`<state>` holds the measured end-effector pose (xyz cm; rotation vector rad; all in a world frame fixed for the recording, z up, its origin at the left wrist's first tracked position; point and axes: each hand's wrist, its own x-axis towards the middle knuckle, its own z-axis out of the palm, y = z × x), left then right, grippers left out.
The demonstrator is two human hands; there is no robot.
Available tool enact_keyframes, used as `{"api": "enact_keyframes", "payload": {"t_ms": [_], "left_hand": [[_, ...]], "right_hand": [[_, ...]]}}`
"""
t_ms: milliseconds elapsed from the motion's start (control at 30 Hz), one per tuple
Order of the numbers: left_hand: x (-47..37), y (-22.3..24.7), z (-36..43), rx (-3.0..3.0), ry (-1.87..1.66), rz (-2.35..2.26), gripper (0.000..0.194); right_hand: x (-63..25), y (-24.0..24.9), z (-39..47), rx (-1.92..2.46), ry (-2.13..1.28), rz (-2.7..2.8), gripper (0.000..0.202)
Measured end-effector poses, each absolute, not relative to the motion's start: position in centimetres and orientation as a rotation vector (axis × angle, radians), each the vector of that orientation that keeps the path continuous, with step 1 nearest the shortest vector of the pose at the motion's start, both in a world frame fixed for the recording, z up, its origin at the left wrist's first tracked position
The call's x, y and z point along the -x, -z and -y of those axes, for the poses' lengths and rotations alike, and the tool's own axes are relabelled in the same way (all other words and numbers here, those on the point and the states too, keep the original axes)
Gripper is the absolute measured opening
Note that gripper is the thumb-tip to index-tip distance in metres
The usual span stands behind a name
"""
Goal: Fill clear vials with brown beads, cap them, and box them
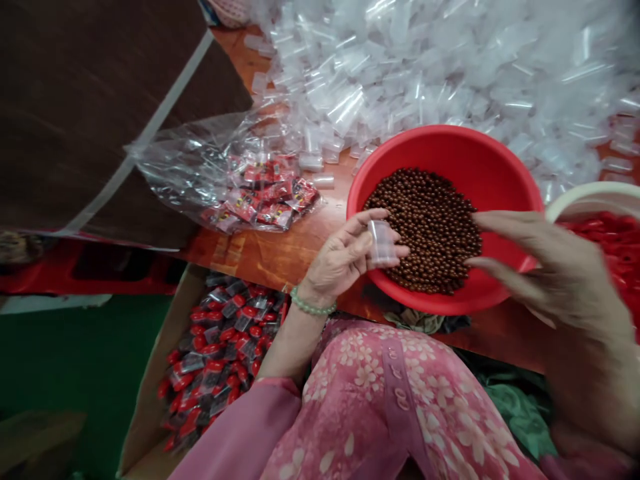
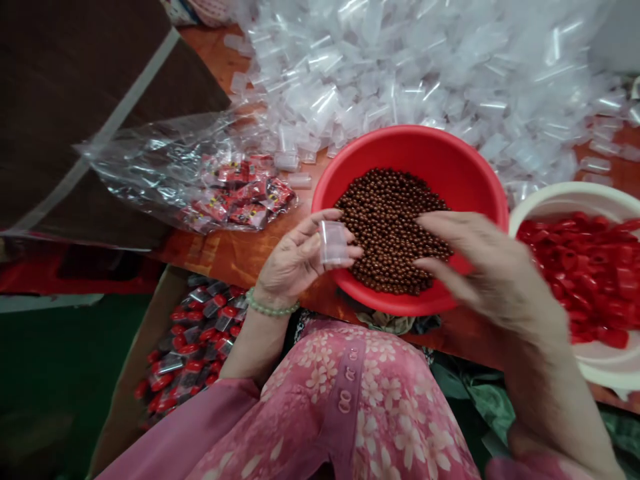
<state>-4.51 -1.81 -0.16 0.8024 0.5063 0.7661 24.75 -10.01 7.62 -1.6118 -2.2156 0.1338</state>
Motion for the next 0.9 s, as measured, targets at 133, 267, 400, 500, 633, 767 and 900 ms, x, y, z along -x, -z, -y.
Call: {"api": "enact_keyframes", "payload": {"t_ms": [133,267,400,500,633,767,900], "left_hand": [[2.7,0.2,2.8,-0.704,-0.587,-0.451,0.046],[2.0,0.2,3.4,-0.688,-0.569,-0.466,0.045],[1.4,0.2,4.3,-0.819,-0.612,-0.566,0.047],[1.3,0.0,4.7,-0.882,-0.628,-0.63,0.047],[1.4,-0.6,4.7,-0.93,-0.612,-0.691,0.041],[1.7,-0.7,4.5,-0.86,-0.64,-0.71,0.041],[2.6,-0.3,4.6,-0.808,-0.737,-0.663,0.048]], "right_hand": [[-18.6,-9.3,6.7,1.089,-0.366,2.64,0.048],[-18.2,-9.3,6.5,1.054,-0.51,2.703,0.046],[-18.3,-9.2,6.7,1.129,-0.483,2.706,0.038],[-18.5,-9.2,6.6,1.085,-0.547,2.689,0.038],[-18.5,-9.2,7.0,1.053,-0.599,2.683,0.044],[-18.1,-9.2,7.0,1.106,-0.583,2.745,0.048],[-19.6,-7.5,4.4,1.249,-0.643,2.67,0.025]]}}
